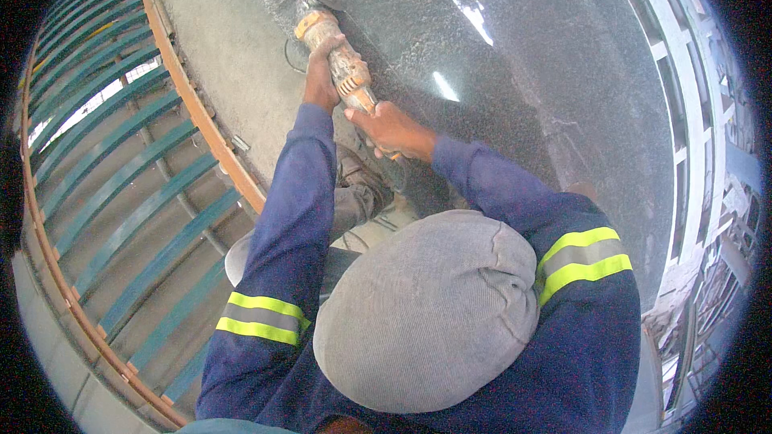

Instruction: The person kneels on a concrete floor and uses an angle grinder to grind a linear section along the floor surface. The worker maintains a steady grip and moves the tool forward along the same line for the duration of the clip.

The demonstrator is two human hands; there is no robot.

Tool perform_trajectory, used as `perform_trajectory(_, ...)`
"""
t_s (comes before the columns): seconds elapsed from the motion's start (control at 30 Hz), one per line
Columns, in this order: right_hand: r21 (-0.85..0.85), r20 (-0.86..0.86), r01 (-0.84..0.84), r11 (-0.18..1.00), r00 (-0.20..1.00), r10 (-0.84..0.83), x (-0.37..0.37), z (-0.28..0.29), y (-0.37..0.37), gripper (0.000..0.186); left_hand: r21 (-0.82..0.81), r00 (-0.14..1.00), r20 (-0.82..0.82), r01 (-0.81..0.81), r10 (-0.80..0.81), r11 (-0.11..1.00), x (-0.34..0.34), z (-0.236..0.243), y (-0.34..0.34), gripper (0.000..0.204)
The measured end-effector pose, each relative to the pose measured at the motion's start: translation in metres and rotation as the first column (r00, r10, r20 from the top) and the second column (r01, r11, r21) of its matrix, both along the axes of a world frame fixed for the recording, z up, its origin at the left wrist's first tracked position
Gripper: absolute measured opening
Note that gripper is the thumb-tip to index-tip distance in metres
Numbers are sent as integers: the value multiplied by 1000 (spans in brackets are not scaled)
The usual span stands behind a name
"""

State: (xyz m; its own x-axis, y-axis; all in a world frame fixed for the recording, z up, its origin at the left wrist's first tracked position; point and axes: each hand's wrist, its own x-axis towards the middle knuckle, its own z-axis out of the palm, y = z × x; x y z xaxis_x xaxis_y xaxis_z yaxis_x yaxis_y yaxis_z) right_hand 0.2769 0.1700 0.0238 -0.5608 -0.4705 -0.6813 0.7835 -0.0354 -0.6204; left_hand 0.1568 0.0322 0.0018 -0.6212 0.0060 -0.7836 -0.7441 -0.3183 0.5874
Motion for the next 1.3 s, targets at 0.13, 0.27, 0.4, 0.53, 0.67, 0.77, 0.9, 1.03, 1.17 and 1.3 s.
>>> perform_trajectory(0.13,0,8,-3,1000,1000,3,0,4,1,57,-11,999,-4,33,-33,999,2,6,2,33)
perform_trajectory(0.27,-9,17,-17,1000,1000,17,2,7,3,57,-35,1000,0,10,-10,999,5,0,-2,32)
perform_trajectory(0.4,-47,-1,2,999,1000,-2,2,2,2,58,-25,999,-10,32,-32,999,4,-3,-3,33)
perform_trajectory(0.53,-14,-20,4,1000,1000,-4,5,-5,1,59,9,1000,-25,8,-7,1000,5,-4,0,33)
perform_trajectory(0.67,8,-15,30,1000,999,-29,3,-5,-2,60,11,1000,-10,22,-21,1000,3,-4,-2,36)
perform_trajectory(0.77,37,-32,33,999,999,-32,1,-8,-5,60,-7,999,-39,31,-32,999,0,-10,-5,38)
perform_trajectory(0.9,46,17,-19,999,1000,18,-2,-3,-3,60,-9,999,-22,39,-39,999,-3,-17,-10,34)
perform_trajectory(1.03,-32,44,-6,999,999,7,-2,4,2,60,-9,998,-10,64,-64,998,0,-10,-8,34)
perform_trajectory(1.17,-53,36,-38,998,999,40,2,5,7,61,-32,1000,-10,26,-26,999,5,-3,-2,34)
perform_trajectory(1.3,-35,11,-39,999,999,40,-1,8,9,60,-39,999,-31,30,-31,999,4,2,1,33)
